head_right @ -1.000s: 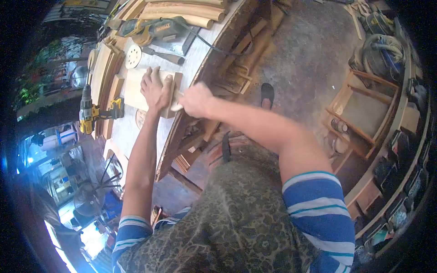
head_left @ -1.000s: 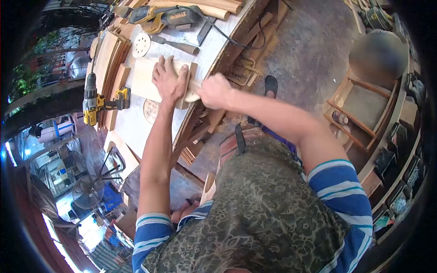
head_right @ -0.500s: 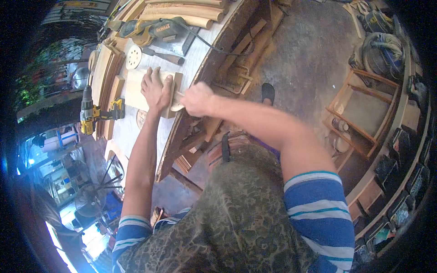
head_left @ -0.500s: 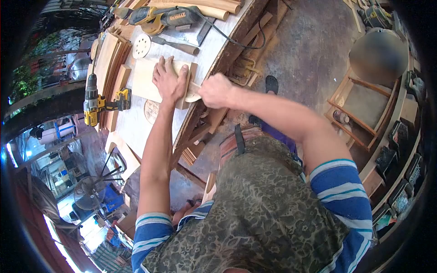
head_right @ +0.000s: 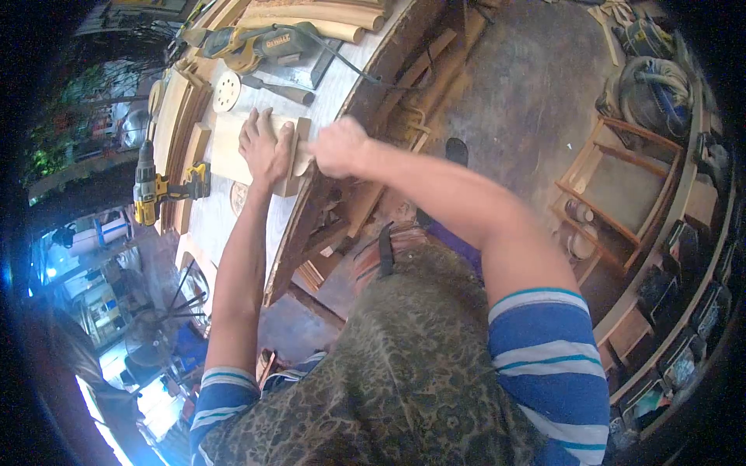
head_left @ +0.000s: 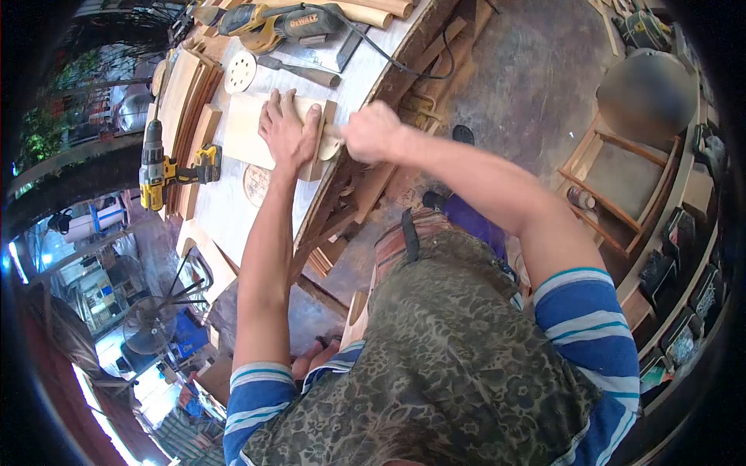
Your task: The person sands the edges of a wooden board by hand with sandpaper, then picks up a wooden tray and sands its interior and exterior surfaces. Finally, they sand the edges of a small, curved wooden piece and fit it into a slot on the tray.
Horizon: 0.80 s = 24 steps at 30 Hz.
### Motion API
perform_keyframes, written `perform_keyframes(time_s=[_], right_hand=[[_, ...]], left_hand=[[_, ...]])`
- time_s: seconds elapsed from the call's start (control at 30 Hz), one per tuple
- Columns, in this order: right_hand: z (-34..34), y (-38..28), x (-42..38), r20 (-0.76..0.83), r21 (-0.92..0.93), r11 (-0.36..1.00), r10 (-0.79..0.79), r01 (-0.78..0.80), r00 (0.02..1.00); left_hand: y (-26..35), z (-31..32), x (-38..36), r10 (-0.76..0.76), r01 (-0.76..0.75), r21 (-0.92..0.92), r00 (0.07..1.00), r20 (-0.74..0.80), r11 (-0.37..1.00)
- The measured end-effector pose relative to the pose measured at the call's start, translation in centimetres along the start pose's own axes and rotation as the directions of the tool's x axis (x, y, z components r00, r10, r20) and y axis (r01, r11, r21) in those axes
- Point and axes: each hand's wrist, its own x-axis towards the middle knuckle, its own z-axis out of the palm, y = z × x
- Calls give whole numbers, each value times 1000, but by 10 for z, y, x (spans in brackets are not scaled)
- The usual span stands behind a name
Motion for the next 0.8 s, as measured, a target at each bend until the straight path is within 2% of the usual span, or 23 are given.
perform_keyframes(time_s=[0.07,0.13,0.33,0.4,0.47,0.57,0.6,0.67,0.73,0.8], right_hand=[[10,1,7,-31,40,999,-9,11,999],[33,-15,3,-99,31,997,75,-72,992],[24,3,12,-38,-12,1000,-9,8,999],[35,-6,-2,-162,6,998,70,-70,984],[37,-9,-1,-132,-5,997,79,-81,988],[25,-5,8,4,-133,991,-21,21,1000],[25,-2,5,0,-143,990,-18,18,1000],[32,-7,-4,-140,-91,995,20,-33,990],[32,-5,5,-148,-105,994,7,-23,989],[23,-4,26,6,-142,989,-30,31,1000]], left_hand=[[1,0,-2,-2,2,-2,1000,6,1000],[0,-1,1,-8,8,-4,1000,2,1000],[1,-1,0,-19,19,6,1000,-1,1000],[3,-3,1,-15,15,-7,1000,0,1000],[4,-3,1,-15,15,-16,1000,2,1000],[2,-3,1,-9,9,-13,1000,1,1000],[3,-1,2,-19,19,0,1000,9,1000],[1,0,0,-17,17,1,1000,4,1000],[1,1,1,-12,12,6,1000,6,1000],[2,1,2,-12,12,1,1000,-4,1000]])
